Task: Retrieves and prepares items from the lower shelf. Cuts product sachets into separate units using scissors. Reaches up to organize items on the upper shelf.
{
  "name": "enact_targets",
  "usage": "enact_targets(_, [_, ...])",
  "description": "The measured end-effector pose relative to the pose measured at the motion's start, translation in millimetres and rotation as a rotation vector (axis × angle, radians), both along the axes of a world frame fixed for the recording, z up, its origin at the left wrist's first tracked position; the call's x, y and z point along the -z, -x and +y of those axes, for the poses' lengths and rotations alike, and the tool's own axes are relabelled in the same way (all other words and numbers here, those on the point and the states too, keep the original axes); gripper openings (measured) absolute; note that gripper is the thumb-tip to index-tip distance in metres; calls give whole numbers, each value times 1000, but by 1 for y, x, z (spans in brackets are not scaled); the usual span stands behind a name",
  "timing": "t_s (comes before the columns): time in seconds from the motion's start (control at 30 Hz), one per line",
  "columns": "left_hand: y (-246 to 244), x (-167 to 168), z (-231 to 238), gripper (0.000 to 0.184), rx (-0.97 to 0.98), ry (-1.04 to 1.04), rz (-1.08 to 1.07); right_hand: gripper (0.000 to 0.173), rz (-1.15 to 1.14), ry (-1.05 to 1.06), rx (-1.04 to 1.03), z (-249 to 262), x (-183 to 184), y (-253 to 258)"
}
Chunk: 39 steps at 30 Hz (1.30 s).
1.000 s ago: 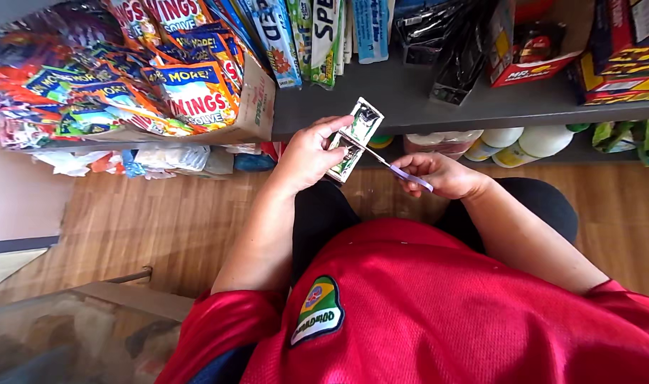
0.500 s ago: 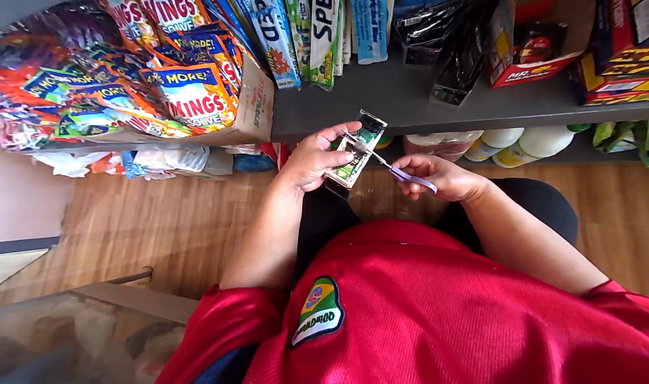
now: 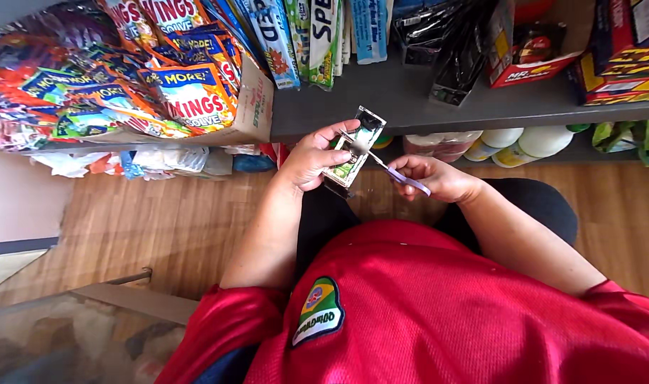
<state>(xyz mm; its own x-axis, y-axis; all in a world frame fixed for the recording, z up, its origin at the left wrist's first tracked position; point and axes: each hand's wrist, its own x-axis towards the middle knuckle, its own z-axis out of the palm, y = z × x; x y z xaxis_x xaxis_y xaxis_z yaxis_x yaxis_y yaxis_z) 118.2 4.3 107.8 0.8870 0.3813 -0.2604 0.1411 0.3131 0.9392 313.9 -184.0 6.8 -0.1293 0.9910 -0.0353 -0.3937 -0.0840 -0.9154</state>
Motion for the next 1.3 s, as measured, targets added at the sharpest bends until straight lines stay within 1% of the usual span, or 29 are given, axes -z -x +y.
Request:
enact_targets(0.17, [-3,8,-7,64,49,69,25,54,18,-36,-36,1,6,5])
enact_targets(0.33, [-4,12,-8,62,54,91,21,56,5,-18,-33,0,5,5])
enact_targets(0.43, [-4,11,-7,61,57,78,15,51,13,-24,-25,0,5,4])
enact_targets(0.6, [-4,8,-8,64,47,58,28,43,19,-12,-7,0,3,4])
enact_targets(0.83, [-4,5,-5,65,51,31,31,40,12,-26,-1,2,3,4])
enact_targets(1.03, [-9,3,-4,65,31,-44,125,35,-50,20,18,4,-5,2])
enact_targets(1.17, [-11,5,0,68,38,-10,142,31,-72,25,9,3,-9,-1])
enact_targets(1.3, [-13,9,-4,67,63,8,158,30,-66,24,-21,3,-8,-1])
